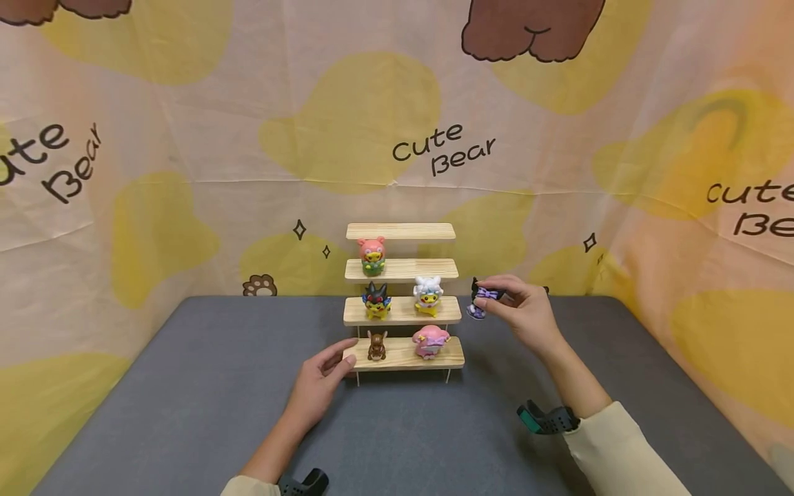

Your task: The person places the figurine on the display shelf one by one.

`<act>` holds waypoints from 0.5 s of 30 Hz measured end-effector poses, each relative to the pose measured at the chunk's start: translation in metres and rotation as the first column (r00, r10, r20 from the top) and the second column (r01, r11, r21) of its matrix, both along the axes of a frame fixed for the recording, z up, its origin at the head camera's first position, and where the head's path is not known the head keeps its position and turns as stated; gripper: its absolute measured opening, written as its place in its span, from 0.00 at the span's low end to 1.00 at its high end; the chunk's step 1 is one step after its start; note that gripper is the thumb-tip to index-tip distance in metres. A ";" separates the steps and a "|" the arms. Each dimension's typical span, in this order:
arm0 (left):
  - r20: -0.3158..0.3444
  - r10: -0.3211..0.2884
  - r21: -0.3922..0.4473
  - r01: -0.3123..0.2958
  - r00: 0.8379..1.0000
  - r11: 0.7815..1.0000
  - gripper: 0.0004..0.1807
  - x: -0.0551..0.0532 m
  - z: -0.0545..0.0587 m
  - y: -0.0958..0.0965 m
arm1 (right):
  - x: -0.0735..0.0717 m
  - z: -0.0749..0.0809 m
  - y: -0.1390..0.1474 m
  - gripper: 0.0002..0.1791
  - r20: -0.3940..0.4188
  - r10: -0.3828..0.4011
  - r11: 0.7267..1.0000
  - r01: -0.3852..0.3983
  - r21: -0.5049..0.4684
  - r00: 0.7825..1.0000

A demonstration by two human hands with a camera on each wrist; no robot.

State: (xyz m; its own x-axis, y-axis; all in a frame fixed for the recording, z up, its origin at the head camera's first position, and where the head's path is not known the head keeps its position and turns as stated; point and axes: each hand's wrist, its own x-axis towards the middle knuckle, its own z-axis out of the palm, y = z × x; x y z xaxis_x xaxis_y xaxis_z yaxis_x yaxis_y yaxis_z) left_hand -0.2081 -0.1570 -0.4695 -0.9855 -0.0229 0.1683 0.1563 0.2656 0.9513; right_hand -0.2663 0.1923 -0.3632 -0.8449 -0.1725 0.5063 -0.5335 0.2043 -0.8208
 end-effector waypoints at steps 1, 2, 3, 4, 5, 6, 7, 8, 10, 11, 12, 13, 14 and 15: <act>0.002 -0.001 0.002 0.001 1.000 1.000 0.20 0.000 0.000 0.000 | -0.001 0.005 -0.001 0.15 0.000 0.007 1.000 -0.007 0.002 1.000; 0.005 -0.001 0.003 0.001 1.000 1.000 0.20 0.000 0.000 0.000 | -0.003 0.009 -0.001 0.15 -0.003 0.013 1.000 -0.013 0.004 1.000; 0.006 -0.001 0.004 0.001 1.000 1.000 0.20 0.000 0.000 0.000 | -0.004 0.013 -0.002 0.15 -0.005 0.023 1.000 -0.023 0.006 1.000; 0.006 0.000 0.007 0.000 1.000 1.000 0.20 0.000 0.000 0.000 | -0.006 0.018 -0.003 0.15 -0.014 0.030 0.999 -0.030 0.013 0.999; 0.008 -0.001 0.010 0.001 1.000 1.000 0.20 0.000 0.000 0.000 | -0.008 0.021 -0.004 0.15 -0.017 0.038 0.999 -0.038 0.018 0.999; 0.009 -0.002 0.013 0.001 1.000 1.000 0.20 0.000 0.000 0.000 | -0.010 0.025 -0.004 0.14 -0.025 0.045 0.999 -0.044 0.028 0.999; 0.010 -0.003 0.013 0.003 1.000 1.000 0.20 0.000 0.000 0.000 | -0.012 0.029 -0.005 0.14 -0.032 0.053 0.998 -0.052 0.038 0.998; 0.011 -0.004 0.015 0.004 1.000 1.000 0.20 0.000 0.001 0.000 | -0.014 0.033 -0.006 0.14 -0.040 0.062 0.997 -0.060 0.047 0.997; 0.012 -0.006 0.016 0.005 1.000 1.000 0.20 0.000 0.001 0.000 | -0.019 0.040 -0.008 0.14 -0.057 0.071 0.995 -0.067 0.072 0.996; 0.013 -0.006 0.015 0.006 1.000 1.000 0.20 0.001 0.001 0.000 | -0.021 0.043 -0.009 0.14 -0.064 0.074 0.994 -0.069 0.083 0.995; 0.013 -0.005 0.014 0.005 1.000 1.000 0.20 0.001 0.001 0.000 | -0.024 0.046 -0.010 0.14 -0.072 0.076 0.993 -0.069 0.096 0.995; 0.013 -0.004 0.013 0.004 1.000 1.000 0.20 0.001 0.001 0.000 | -0.027 0.049 -0.011 0.14 -0.079 0.076 0.992 -0.068 0.107 0.994; 0.011 -0.004 0.013 0.004 1.000 1.000 0.20 0.001 0.001 0.000 | -0.029 0.052 -0.012 0.14 -0.087 0.071 0.990 -0.059 0.125 0.994; 0.010 -0.004 0.013 0.004 1.000 1.000 0.20 0.001 0.001 0.000 | -0.031 0.054 -0.014 0.14 -0.092 0.063 0.988 -0.049 0.146 0.994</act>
State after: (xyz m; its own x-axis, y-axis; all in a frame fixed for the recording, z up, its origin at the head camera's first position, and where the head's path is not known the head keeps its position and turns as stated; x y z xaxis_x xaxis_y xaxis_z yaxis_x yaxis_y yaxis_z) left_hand -0.2075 -0.1567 -0.4689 -0.9872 -0.0208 0.1578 0.1475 0.2529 0.9562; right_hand -0.2974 0.1788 -0.3091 -0.7806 -0.2944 0.5514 -0.6223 0.2837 -0.7295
